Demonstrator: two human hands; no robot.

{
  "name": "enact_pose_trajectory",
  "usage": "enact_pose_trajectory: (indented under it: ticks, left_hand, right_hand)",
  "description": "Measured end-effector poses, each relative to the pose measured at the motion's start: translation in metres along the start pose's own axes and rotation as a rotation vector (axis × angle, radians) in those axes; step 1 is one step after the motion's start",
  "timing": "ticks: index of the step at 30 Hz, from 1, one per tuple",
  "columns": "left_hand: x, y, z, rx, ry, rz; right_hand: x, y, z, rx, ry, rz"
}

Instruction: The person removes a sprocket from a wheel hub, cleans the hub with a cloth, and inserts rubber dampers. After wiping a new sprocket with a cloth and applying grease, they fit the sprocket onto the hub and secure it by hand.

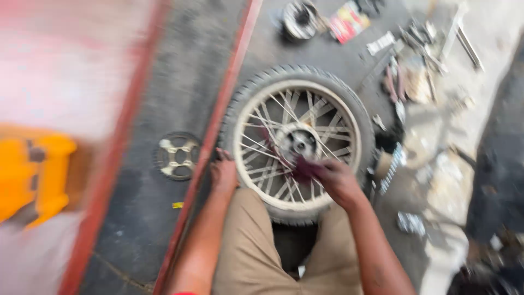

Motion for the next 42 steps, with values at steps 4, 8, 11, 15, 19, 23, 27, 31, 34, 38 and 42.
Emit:
enact_pose_trajectory:
  ticks: [4, 8, 11, 15, 19, 23, 27, 31, 34, 38, 42]
  left_hand:
    - [0.043, 0.012, 0.035, 0.323, 0.015, 0.004]
    - [0.093, 0.056, -0.013, 0.689, 0.288, -0.28]
    - [0.145, 0.093, -0.03, 1.072, 0.209, -0.442]
    - [0.241, 0.129, -0.038, 1.846, -0.36, -0.452]
    - [0.217, 0.134, -0.064, 1.839, -0.011, -0.733]
    - [0.246, 0.101, -0.001, 1.609, 0.276, -0.855]
    - [0.289, 0.079, 0.132, 1.469, 0.618, -0.938]
    - [0.321, 0.076, 0.27, 0.518, 1.346, -0.495]
    - [0.178, 0.057, 0.338, 0.048, 1.729, -0.318]
    - [0.258, 0.034, 0.354, -0.549, 1.489, -0.379]
    - [0.372, 0.074, 0.312, -0.013, 1.075, -0.575]
  right_hand:
    - [0.063, 0.081, 0.04, 1.196, 0.201, -0.064]
    - [0.089, 0.085, -0.008, 0.934, 0.256, 0.004]
    - [0.103, 0.077, -0.061, 0.227, 0.222, -0.041]
    - [0.137, 0.102, -0.079, 0.122, 0.251, 0.234]
    - [0.157, 0.092, -0.099, 0.665, 0.356, 0.097]
    - [0.183, 0.093, -0.099, 0.529, 0.207, 0.165]
    - [0.216, 0.082, -0.083, 0.199, 0.111, 0.304]
    - [0.228, 0.084, -0.064, 0.357, 0.292, 0.273]
    - [0.253, 0.085, -0.057, 0.407, 0.364, 0.248]
    - [0.269, 0.093, -0.044, 0.33, 0.385, 0.272]
    - [0.246, 0.08, -0.042, 0.309, 0.277, 0.287]
Point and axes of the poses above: each hand's wrist, its own x-axis away from the middle knuckle, its own z-axis out of the back of the hand, y = z × x, the point moved 1 cm from there along -x, towards the middle knuckle, and after that the axes turned 13 degrees about -y, right-handed, at the moved point
